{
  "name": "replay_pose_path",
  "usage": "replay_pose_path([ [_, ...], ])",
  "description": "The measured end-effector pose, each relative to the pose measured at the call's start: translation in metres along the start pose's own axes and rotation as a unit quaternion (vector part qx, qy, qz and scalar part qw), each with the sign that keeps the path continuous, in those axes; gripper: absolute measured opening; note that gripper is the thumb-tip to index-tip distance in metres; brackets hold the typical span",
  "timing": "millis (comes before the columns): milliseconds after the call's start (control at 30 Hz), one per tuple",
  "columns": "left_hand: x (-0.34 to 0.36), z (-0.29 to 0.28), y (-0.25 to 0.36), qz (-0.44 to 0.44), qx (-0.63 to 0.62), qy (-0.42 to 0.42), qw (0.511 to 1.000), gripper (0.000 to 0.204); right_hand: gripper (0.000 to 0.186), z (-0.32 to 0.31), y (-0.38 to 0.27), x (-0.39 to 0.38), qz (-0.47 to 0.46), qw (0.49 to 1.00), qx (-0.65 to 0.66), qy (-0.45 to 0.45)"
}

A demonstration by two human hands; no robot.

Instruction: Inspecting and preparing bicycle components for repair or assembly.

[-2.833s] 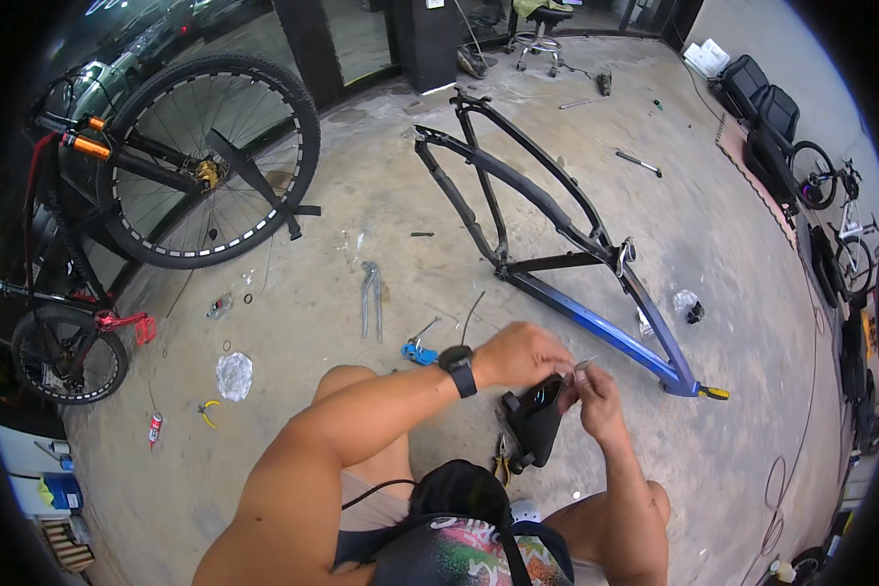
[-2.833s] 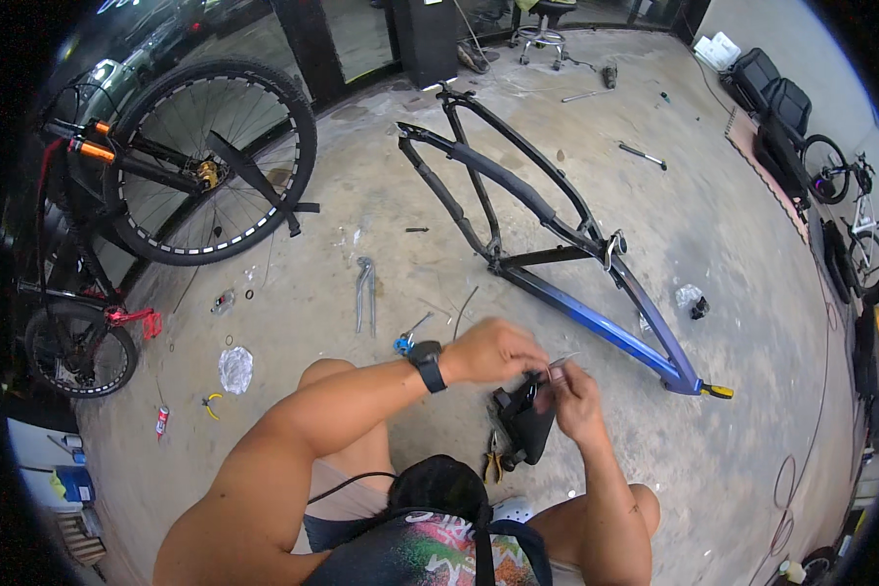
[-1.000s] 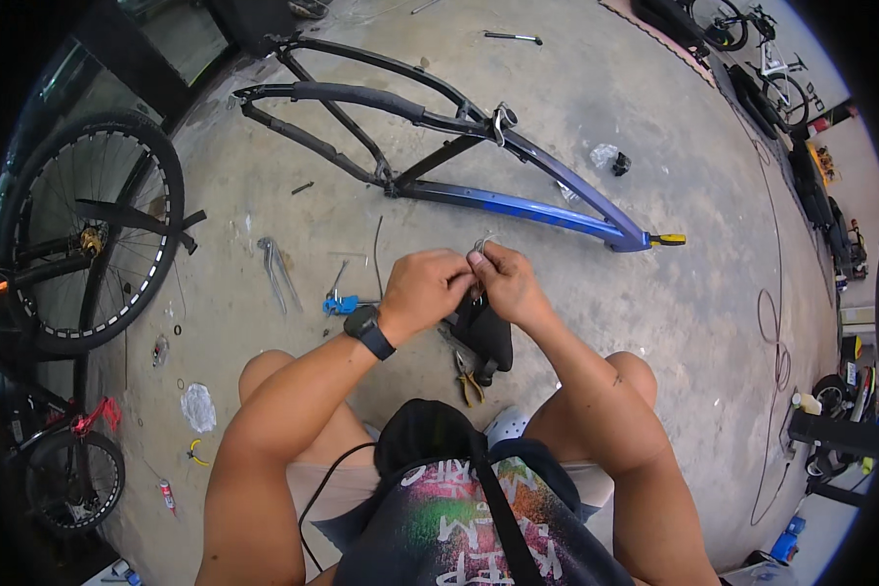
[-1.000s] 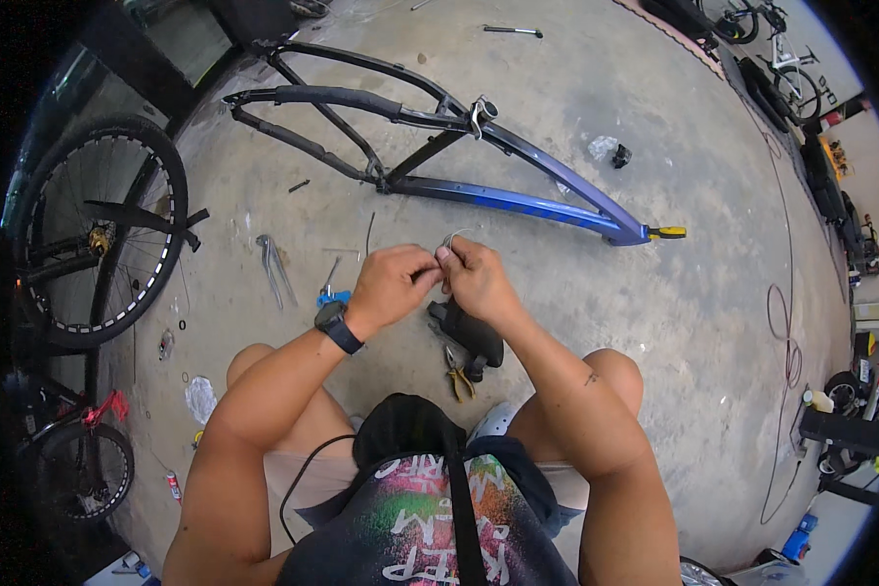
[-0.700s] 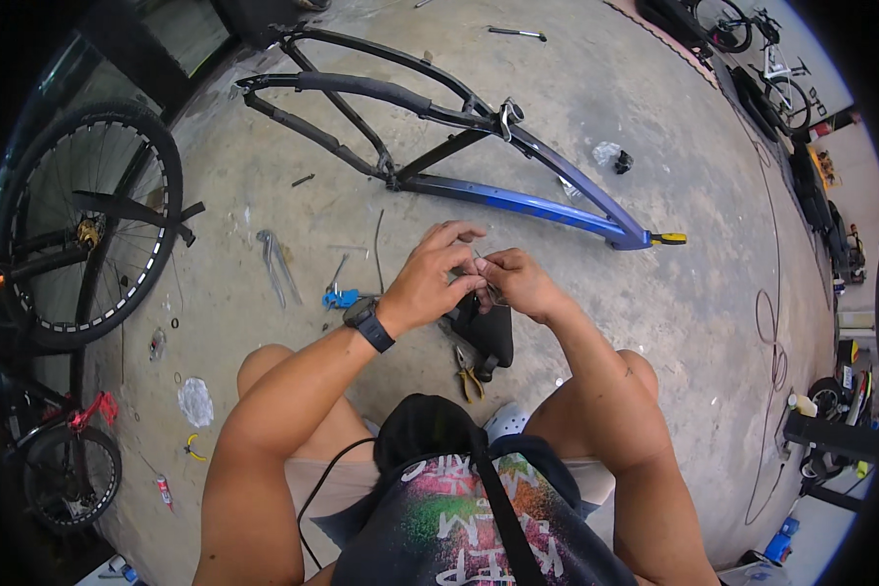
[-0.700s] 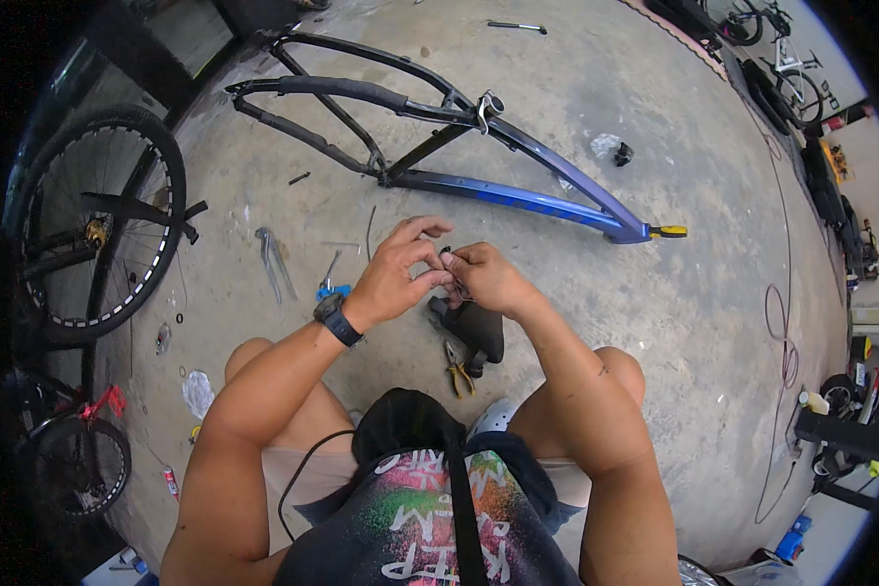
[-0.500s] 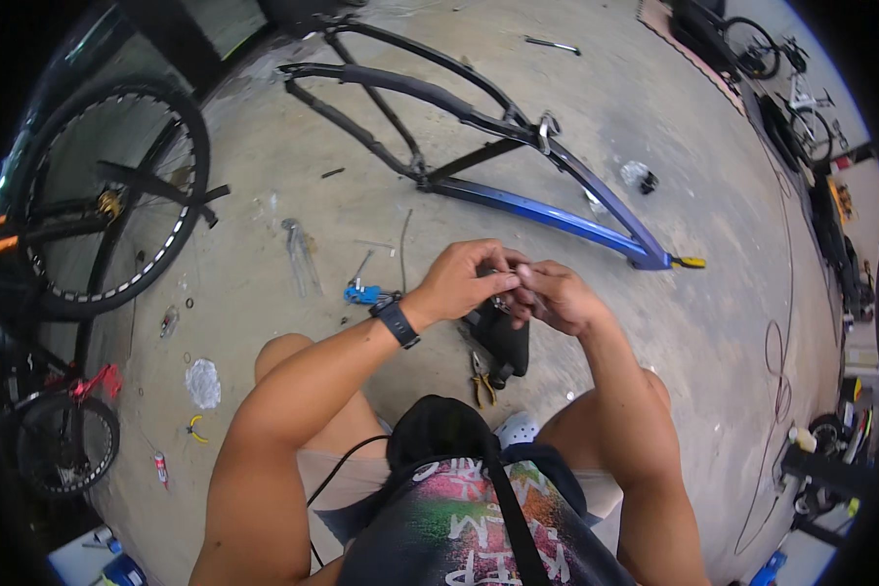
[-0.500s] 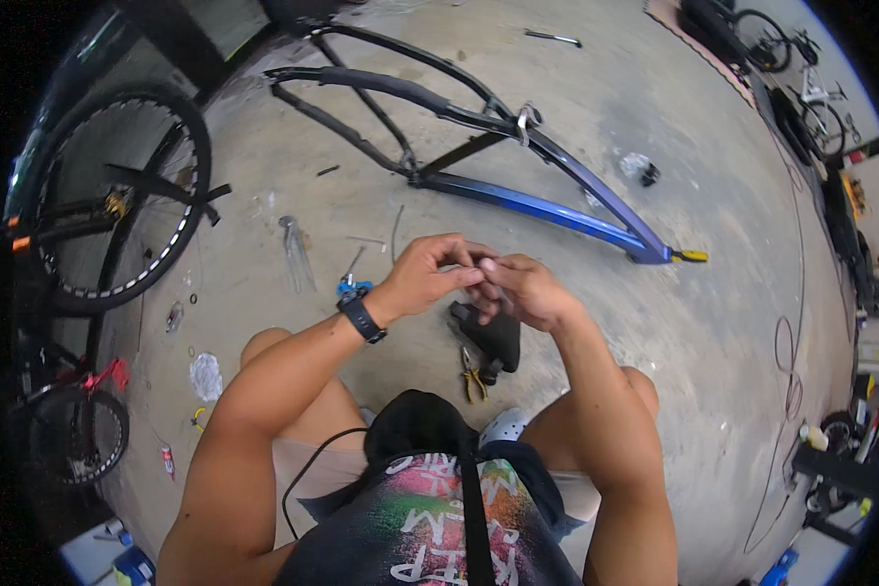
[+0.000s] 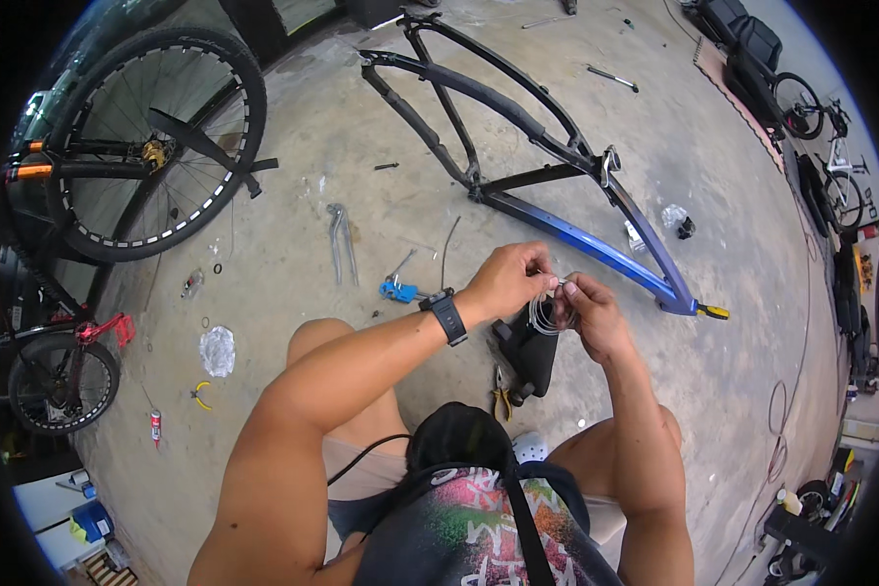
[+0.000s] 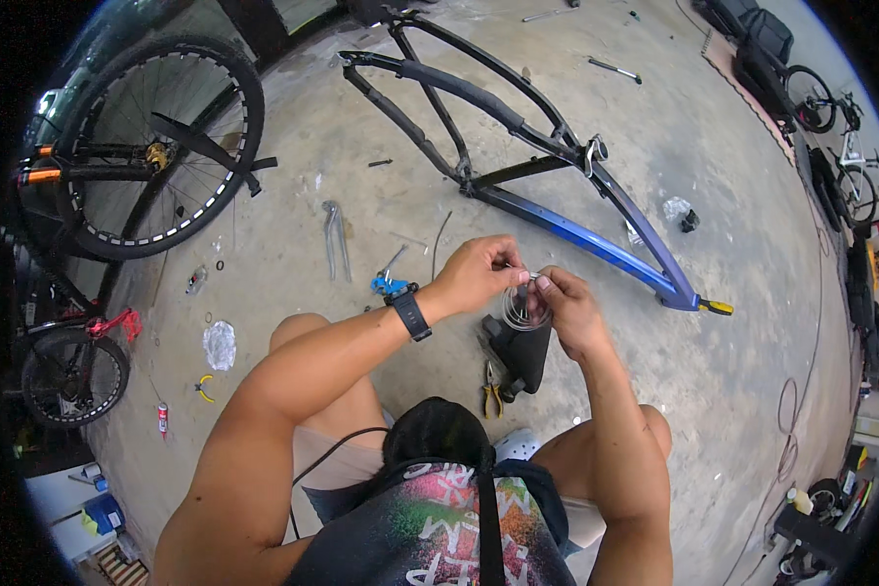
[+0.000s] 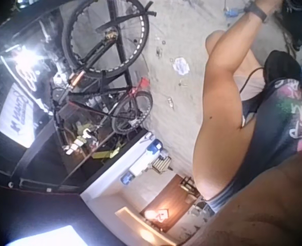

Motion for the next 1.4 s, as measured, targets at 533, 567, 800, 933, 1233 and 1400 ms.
replay_pose_path([
  [533,-0.014,0.017,-0.028,-0.095,-0.338,0.066,0.934,0.018,0.017,0.008,0.017,0.004,0.044,0.953,0.297,0.034],
  [567,-0.015,0.017,-0.027,-0.114,-0.338,0.060,0.932,0.019,0.016,0.013,0.008,-0.001,0.040,0.962,0.264,0.055],
  [800,-0.013,-0.017,-0.003,0.029,-0.099,0.146,0.984,0.016,0.018,0.014,0.014,0.008,0.009,0.957,0.272,0.103],
  [933,0.000,-0.010,-0.010,0.086,-0.073,0.165,0.980,0.017,0.022,0.000,0.018,0.010,0.015,0.976,0.179,0.121],
  [1233,0.000,-0.026,-0.005,0.062,-0.076,0.155,0.983,0.014,0.023,0.009,0.014,0.014,-0.024,0.980,0.187,0.061],
  [1400,0.006,-0.014,-0.012,0.029,-0.126,0.120,0.984,0.015,0.021,-0.013,0.022,0.022,-0.031,0.962,0.266,0.050],
])
Point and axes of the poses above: each hand's wrist, its own x-axis towards the middle knuckle, its own z-axis out of the palm, y = z × x, the point moved 10 cm from there along x, towards the middle knuckle, and after that the axes turned 2 degrees about -y, right-handed, at the moved point
